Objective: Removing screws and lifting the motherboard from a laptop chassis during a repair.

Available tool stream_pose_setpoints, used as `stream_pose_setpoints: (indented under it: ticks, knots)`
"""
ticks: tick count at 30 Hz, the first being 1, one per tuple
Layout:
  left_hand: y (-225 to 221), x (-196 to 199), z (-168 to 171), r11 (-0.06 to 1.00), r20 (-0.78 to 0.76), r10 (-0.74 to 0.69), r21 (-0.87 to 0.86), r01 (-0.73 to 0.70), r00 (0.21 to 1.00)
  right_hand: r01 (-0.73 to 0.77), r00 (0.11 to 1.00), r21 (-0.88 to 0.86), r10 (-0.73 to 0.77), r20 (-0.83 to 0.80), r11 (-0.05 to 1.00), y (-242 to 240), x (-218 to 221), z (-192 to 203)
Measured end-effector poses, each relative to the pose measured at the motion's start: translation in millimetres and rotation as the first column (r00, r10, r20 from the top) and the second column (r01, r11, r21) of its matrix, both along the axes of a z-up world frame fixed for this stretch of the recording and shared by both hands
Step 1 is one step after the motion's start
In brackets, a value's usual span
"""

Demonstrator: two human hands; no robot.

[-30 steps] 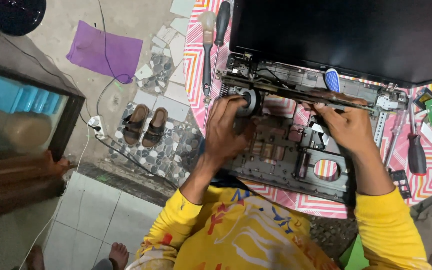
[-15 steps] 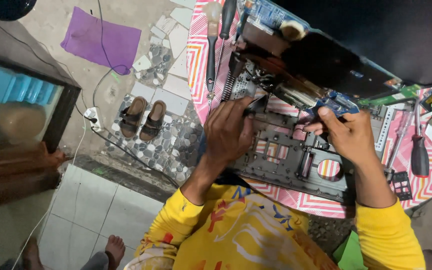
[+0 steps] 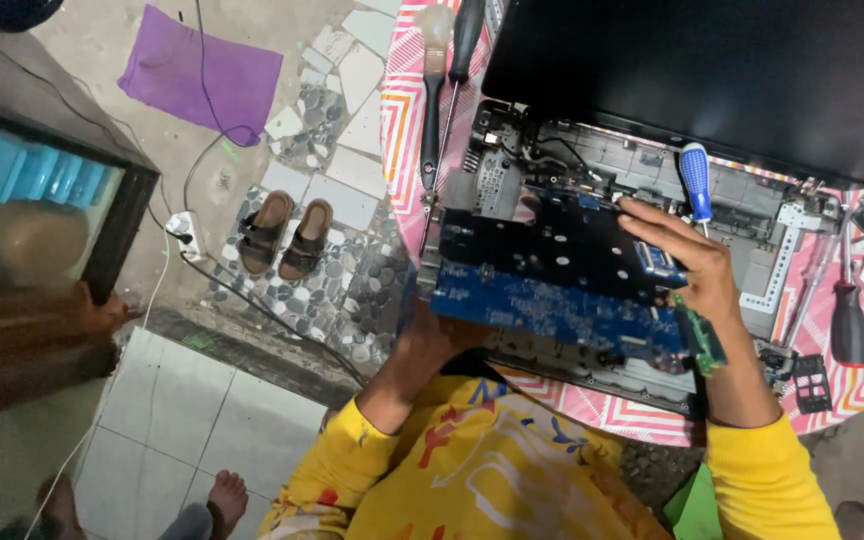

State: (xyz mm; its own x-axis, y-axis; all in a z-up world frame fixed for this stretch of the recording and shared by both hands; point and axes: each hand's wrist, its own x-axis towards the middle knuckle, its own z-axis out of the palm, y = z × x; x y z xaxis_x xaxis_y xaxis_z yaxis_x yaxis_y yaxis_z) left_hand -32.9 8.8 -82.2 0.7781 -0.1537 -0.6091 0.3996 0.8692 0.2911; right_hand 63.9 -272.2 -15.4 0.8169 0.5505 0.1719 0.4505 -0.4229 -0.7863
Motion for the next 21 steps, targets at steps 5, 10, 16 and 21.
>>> stream_pose_setpoints:
  ticks: [5, 10, 16, 21]
  knots:
    - [-9.7, -16.5, 29.2, 0.789, 0.309, -0.242, 0.615, 0.001, 0.920, 0.020, 0.999, 0.013, -0.021, 0.037, 1.000, 4.6, -8.6, 0.0]
    - [-0.7, -43.5, 58.6, 0.328, 0.364, -0.564, 0.922, -0.203, 0.741, 0.045, 0.997, 0.021, -0.047, 0.066, 0.999, 8.3, -11.3, 4.1]
    - [16.4, -46.0, 138.5, 0.108, 0.273, -0.864, 0.921, -0.374, 0.422, 0.064, 0.993, -0.034, -0.060, 0.101, 0.997, 13.1, -16.5, 16.8]
    - [48.4, -37.7, 164.9, 0.583, 0.602, -0.798, 0.770, 0.259, 0.009, 0.091, 0.988, -0.101, -0.077, 0.133, 0.991, 17.2, -21.0, 25.6]
